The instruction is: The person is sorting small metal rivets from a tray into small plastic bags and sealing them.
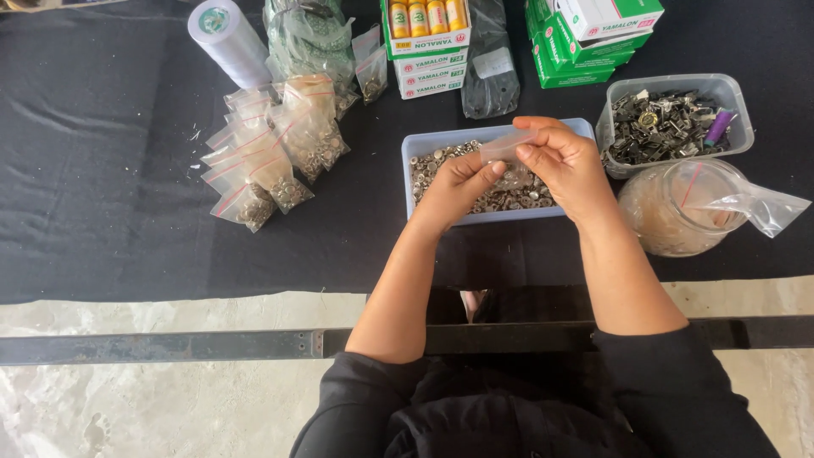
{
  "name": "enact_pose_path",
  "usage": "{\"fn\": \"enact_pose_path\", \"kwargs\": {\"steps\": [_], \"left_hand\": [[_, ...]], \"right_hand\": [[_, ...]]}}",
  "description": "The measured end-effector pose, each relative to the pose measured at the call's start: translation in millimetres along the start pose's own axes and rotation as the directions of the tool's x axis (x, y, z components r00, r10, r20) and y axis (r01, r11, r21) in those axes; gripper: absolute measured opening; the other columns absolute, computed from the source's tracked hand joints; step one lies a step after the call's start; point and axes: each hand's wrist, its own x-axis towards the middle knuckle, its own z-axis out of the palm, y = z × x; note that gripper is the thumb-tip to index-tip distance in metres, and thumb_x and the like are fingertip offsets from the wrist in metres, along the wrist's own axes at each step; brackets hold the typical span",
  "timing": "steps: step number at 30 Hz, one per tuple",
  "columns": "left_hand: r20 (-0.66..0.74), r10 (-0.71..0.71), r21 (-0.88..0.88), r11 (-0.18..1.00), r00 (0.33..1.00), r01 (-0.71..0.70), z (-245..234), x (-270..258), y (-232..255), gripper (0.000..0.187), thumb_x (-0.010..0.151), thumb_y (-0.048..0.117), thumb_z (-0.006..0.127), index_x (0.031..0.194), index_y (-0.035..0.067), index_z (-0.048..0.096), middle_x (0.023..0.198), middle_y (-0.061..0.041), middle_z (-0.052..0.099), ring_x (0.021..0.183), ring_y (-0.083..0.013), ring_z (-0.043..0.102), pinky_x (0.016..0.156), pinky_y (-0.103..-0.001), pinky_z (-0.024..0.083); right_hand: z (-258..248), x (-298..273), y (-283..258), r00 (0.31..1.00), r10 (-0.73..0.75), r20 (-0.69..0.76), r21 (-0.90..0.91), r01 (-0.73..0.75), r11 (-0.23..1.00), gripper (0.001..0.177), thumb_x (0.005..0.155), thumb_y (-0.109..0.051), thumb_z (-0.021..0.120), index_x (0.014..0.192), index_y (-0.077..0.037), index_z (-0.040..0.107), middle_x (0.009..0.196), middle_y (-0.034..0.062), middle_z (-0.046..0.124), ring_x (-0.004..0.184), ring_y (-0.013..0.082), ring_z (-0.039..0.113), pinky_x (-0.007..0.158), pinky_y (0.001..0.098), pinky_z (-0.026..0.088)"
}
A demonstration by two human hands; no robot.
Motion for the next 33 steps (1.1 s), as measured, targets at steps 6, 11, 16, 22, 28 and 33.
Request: {"fn": "enact_pose_path", "kwargs": {"steps": [6,11,16,22,28,33], "left_hand": [[-0.111,-0.014,0.005,1.0,0.994,0.014,-7,2,-14,0.02,0.104,0.026,0.067,0.108,0.01,0.078,0.081,0.004,0.071,0.08,-0.0006,0.052,0.074,-0.018,0.044],[-0.126,-0.033,-0.055,0.998,0.992,0.027,-3,0,-16,0.02,0.103,0.025,0.068,0.109,0.008,0.078,0.075,0.005,0.066,0.074,-0.0002,0.053,0.067,-0.017,0.043],[-0.028,-0.025,-0.116,0.993,0.999,0.022,11,3,15,0.034,0.094,0.016,0.08,0.124,0.004,0.07,0.094,-0.002,0.074,0.086,-0.0033,0.064,0.075,-0.022,0.055],[-0.044,-0.023,-0.069,0.997,0.999,0.02,0,2,-10,0.04,0.095,0.006,0.078,0.133,0.001,0.065,0.111,-0.008,0.075,0.104,-0.0098,0.066,0.092,-0.032,0.056],[-0.028,-0.021,-0.052,0.998,0.999,0.019,3,3,-20,0.044,0.093,0.002,0.079,0.134,0.001,0.064,0.113,-0.009,0.073,0.108,-0.0129,0.065,0.098,-0.035,0.055],[-0.007,0.021,0.02,1.0,1.0,-0.021,8,3,-13,0.035,0.096,0.001,0.075,0.13,0.003,0.068,0.114,-0.009,0.074,0.109,-0.0122,0.064,0.096,-0.035,0.056]], "right_hand": [[4,-1,19,0.999,0.049,-0.019,0.144,-0.046,0.989,0.024,0.101,-0.02,0.073,0.112,0.0,0.064,0.134,0.0167,0.064,0.13,0.0198,0.057,0.107,0.0396,0.049],[-3,-15,31,0.993,0.114,0.018,0.092,-0.115,0.989,0.016,0.095,-0.01,0.078,0.101,-0.001,0.065,0.128,0.0153,0.066,0.118,0.0175,0.061,0.106,0.0416,0.05],[-10,-17,50,0.991,0.127,-0.04,0.101,-0.123,0.987,0.008,0.1,-0.005,0.073,0.1,-0.001,0.066,0.119,0.0104,0.068,0.11,0.0107,0.058,0.1,0.0343,0.052],[-22,-21,61,0.984,0.174,0.041,0.032,-0.175,0.984,0.023,0.099,-0.01,0.075,0.119,-0.004,0.068,0.121,0.005,0.068,0.113,0.0081,0.059,0.104,0.0341,0.05],[-6,-20,30,0.991,0.11,0.072,-0.022,-0.109,0.994,0.021,0.09,-0.002,0.08,0.105,-0.004,0.066,0.114,0.0038,0.065,0.122,0.0124,0.057,0.113,0.0404,0.044],[-8,-22,30,0.981,0.168,0.1,-0.03,-0.166,0.986,0.022,0.098,-0.018,0.078,0.115,-0.007,0.068,0.113,0.0026,0.07,0.127,0.0139,0.058,0.112,0.042,0.044]]}}
